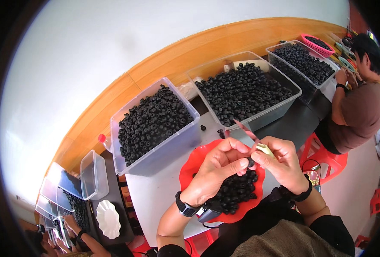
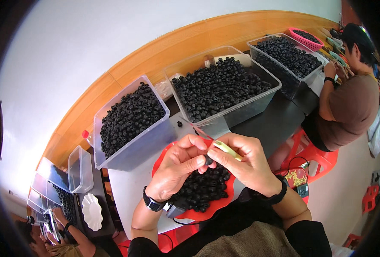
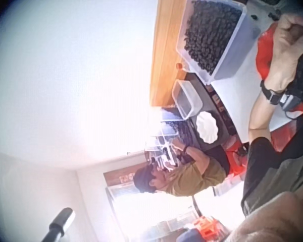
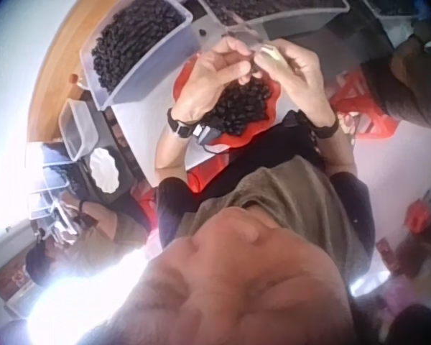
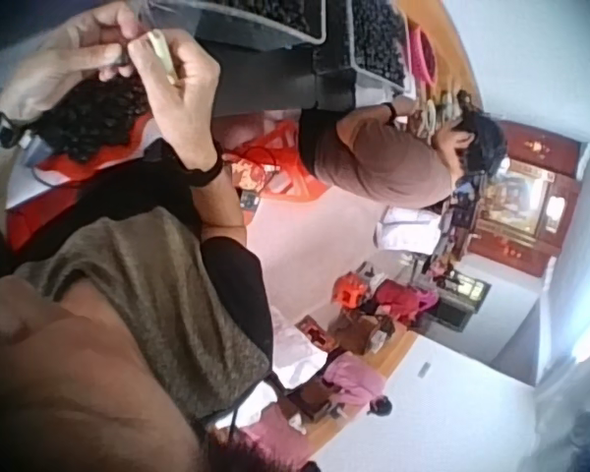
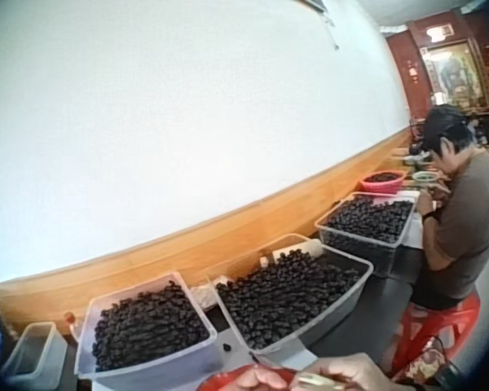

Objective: Sorting and pitting or de-stemming black olives using a small knife.

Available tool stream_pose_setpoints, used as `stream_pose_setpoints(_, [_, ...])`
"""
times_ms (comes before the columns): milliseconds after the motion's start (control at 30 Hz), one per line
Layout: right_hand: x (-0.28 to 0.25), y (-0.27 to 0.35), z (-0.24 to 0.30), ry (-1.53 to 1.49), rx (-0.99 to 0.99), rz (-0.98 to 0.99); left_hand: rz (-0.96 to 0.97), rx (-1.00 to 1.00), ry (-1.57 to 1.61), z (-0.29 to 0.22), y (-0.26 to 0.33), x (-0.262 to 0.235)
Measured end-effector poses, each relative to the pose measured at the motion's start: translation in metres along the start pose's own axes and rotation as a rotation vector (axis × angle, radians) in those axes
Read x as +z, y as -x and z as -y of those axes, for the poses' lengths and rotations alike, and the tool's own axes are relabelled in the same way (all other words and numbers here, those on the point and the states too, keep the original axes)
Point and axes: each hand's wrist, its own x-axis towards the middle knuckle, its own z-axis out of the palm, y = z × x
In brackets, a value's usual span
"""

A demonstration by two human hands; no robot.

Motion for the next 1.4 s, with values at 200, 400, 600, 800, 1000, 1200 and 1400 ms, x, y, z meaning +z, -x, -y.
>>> stream_pose_setpoints(200, [-0.003,0.005,-0.008,0.133,-0.001,-0.105,-0.471,0.373,-0.088,-0.025,0.005,-0.036])
stream_pose_setpoints(400, [-0.001,0.011,-0.012,0.155,-0.007,-0.135,-0.896,0.637,-0.175,-0.057,0.019,-0.07])
stream_pose_setpoints(600, [-0.012,0.012,-0.013,0.21,-0.031,-0.141,-0.45,0.431,-0.361,-0.047,0.009,-0.045])
stream_pose_setpoints(800, [-0.023,0.012,-0.012,0.227,-0.074,-0.138,-0.186,-0.003,-0.824,-0.025,-0.003,-0.024])
stream_pose_setpoints(1000, [-0.029,0.015,-0.016,0.174,-0.048,-0.145,0.014,-0.128,-1.169,0.004,-0.019,-0.011])
stream_pose_setpoints(1200, [-0.031,0.017,-0.012,0.133,-0.037,-0.109,0.123,-0.164,-1.339,0.031,-0.024,-0.011])
stream_pose_setpoints(1400, [-0.035,0.016,-0.011,0.16,-0.072,-0.133,0.114,-0.169,-1.345,0.033,-0.026,-0.002])
